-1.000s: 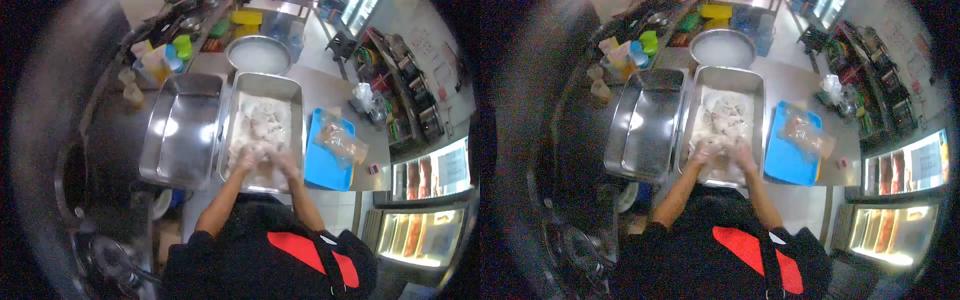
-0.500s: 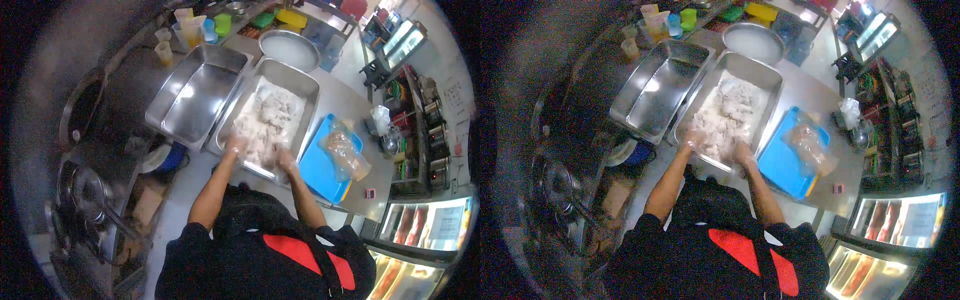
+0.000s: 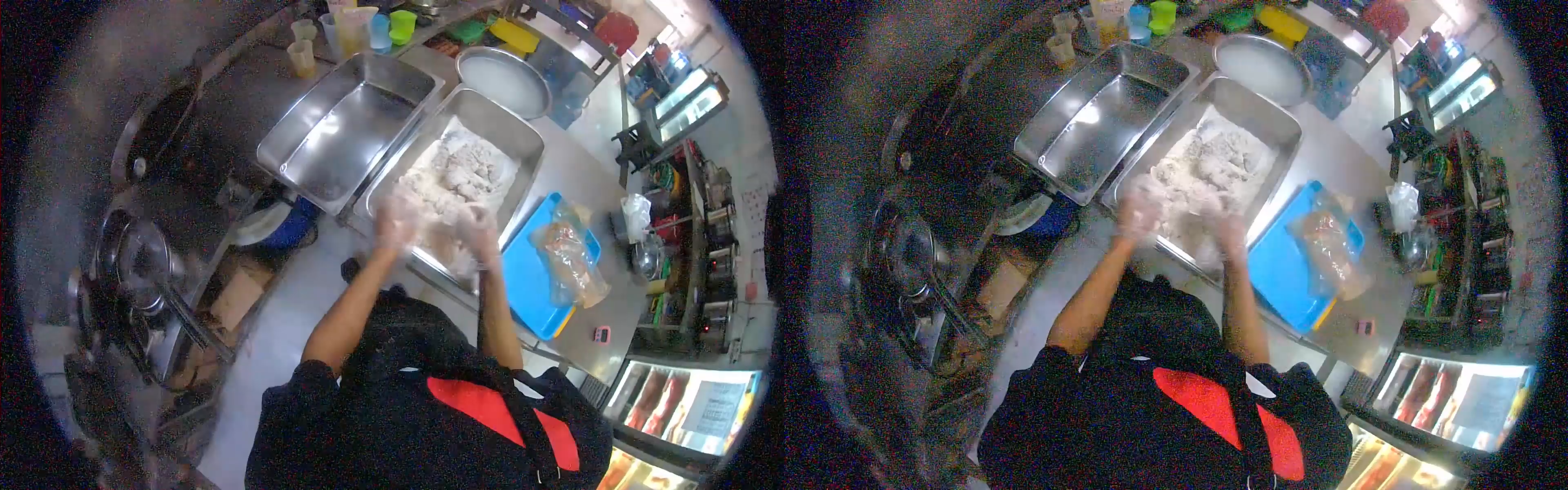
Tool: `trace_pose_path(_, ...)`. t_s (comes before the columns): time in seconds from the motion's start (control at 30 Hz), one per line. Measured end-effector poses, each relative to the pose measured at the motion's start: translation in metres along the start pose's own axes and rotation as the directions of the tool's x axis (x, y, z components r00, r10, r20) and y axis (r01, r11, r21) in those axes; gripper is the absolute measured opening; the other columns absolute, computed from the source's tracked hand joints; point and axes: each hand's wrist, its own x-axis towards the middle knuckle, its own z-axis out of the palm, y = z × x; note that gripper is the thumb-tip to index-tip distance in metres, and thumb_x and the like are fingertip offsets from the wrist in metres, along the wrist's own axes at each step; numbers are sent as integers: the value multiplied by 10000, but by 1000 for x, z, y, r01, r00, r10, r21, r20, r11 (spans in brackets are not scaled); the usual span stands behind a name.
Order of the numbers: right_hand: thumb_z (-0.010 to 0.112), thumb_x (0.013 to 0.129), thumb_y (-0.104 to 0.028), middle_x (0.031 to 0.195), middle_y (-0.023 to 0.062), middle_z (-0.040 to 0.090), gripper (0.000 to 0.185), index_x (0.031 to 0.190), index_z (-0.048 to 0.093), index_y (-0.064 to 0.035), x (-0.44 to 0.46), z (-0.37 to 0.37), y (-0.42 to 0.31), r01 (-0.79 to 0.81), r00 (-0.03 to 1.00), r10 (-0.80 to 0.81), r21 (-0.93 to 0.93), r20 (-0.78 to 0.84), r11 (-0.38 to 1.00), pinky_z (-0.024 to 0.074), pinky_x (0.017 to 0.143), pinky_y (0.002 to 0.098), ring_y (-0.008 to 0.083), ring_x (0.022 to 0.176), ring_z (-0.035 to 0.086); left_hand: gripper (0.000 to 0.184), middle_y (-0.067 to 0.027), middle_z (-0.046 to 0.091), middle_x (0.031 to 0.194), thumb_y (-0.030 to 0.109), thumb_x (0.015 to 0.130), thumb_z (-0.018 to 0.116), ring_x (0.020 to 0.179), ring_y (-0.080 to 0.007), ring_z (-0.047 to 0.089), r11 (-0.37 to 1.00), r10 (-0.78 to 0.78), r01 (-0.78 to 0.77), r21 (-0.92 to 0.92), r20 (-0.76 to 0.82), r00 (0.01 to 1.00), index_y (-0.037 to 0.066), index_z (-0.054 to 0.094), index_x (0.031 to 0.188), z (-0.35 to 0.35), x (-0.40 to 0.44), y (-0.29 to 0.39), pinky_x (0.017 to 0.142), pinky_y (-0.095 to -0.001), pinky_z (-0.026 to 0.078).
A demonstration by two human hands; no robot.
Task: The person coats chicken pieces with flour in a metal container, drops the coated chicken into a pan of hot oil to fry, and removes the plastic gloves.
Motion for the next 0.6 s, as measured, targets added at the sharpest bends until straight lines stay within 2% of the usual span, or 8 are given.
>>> trace_pose_path(0.13,637,760,-134,844,118,633,455,1156,504,46,-9,16,-7,197,980,-195,-93,21,976,501,647,321,178,720,594,454,-167,620,861,301,774,587,762,-298,600,978,185,-170,124,-119,976,3,527,1111,29,-19,14,734,-399,500)
trace_pose_path(0.2,605,765,-130,884,139,633,397,1120,539,36,-13,-13,-61,-333,941,320,126,109,935,479,737,355,222,796,592,452,-128,604,835,289,778,600,738,-261,582,930,226,-217,296,3,974,4,517,1120,20,-11,20,718,-375,497)
trace_pose_path(0.27,595,780,-139,928,156,625,361,1090,558,42,-5,-7,-1,-172,983,155,207,98,963,473,771,349,239,866,586,444,-87,581,834,253,794,605,742,-211,560,787,130,-326,524,375,918,4,493,1145,17,-9,39,720,-335,493)
trace_pose_path(0.33,619,789,-192,1032,150,613,404,1130,549,14,-15,-4,-36,119,989,-90,-272,116,955,480,791,334,222,953,574,304,-75,562,798,207,787,594,732,-202,543,753,244,-432,496,400,884,31,510,1020,20,-12,38,703,-342,473)
trace_pose_path(0.43,624,785,-188,1051,179,592,426,1129,541,49,-36,-2,-151,-135,986,138,-43,90,990,448,844,358,261,945,562,109,-81,560,760,144,755,580,713,-225,545,838,514,-543,-59,-250,821,67,570,831,23,-24,14,669,-384,460)
trace_pose_path(0.5,631,803,-216,1111,180,551,446,1138,523,58,-31,-19,-139,110,984,-114,43,133,993,442,849,338,249,965,542,266,-62,572,874,85,778,585,782,-182,562,656,260,-238,-717,-82,962,29,551,1036,-9,-16,13,713,-331,500)
trace_pose_path(0.53,631,812,-232,1124,175,541,445,1135,524,54,-24,-17,-135,243,955,-253,79,152,967,442,842,328,239,970,535,221,-54,567,824,132,763,601,735,-185,568,877,313,-399,-267,-311,897,45,560,963,-33,-19,2,667,-357,504)
trace_pose_path(0.6,630,814,-249,1129,179,537,454,1133,525,56,-35,-6,-180,185,962,-220,205,162,961,438,852,339,238,985,529,160,-30,563,758,142,793,590,677,-146,541,928,222,-279,-246,-235,946,50,567,921,-148,-47,59,604,-330,464)
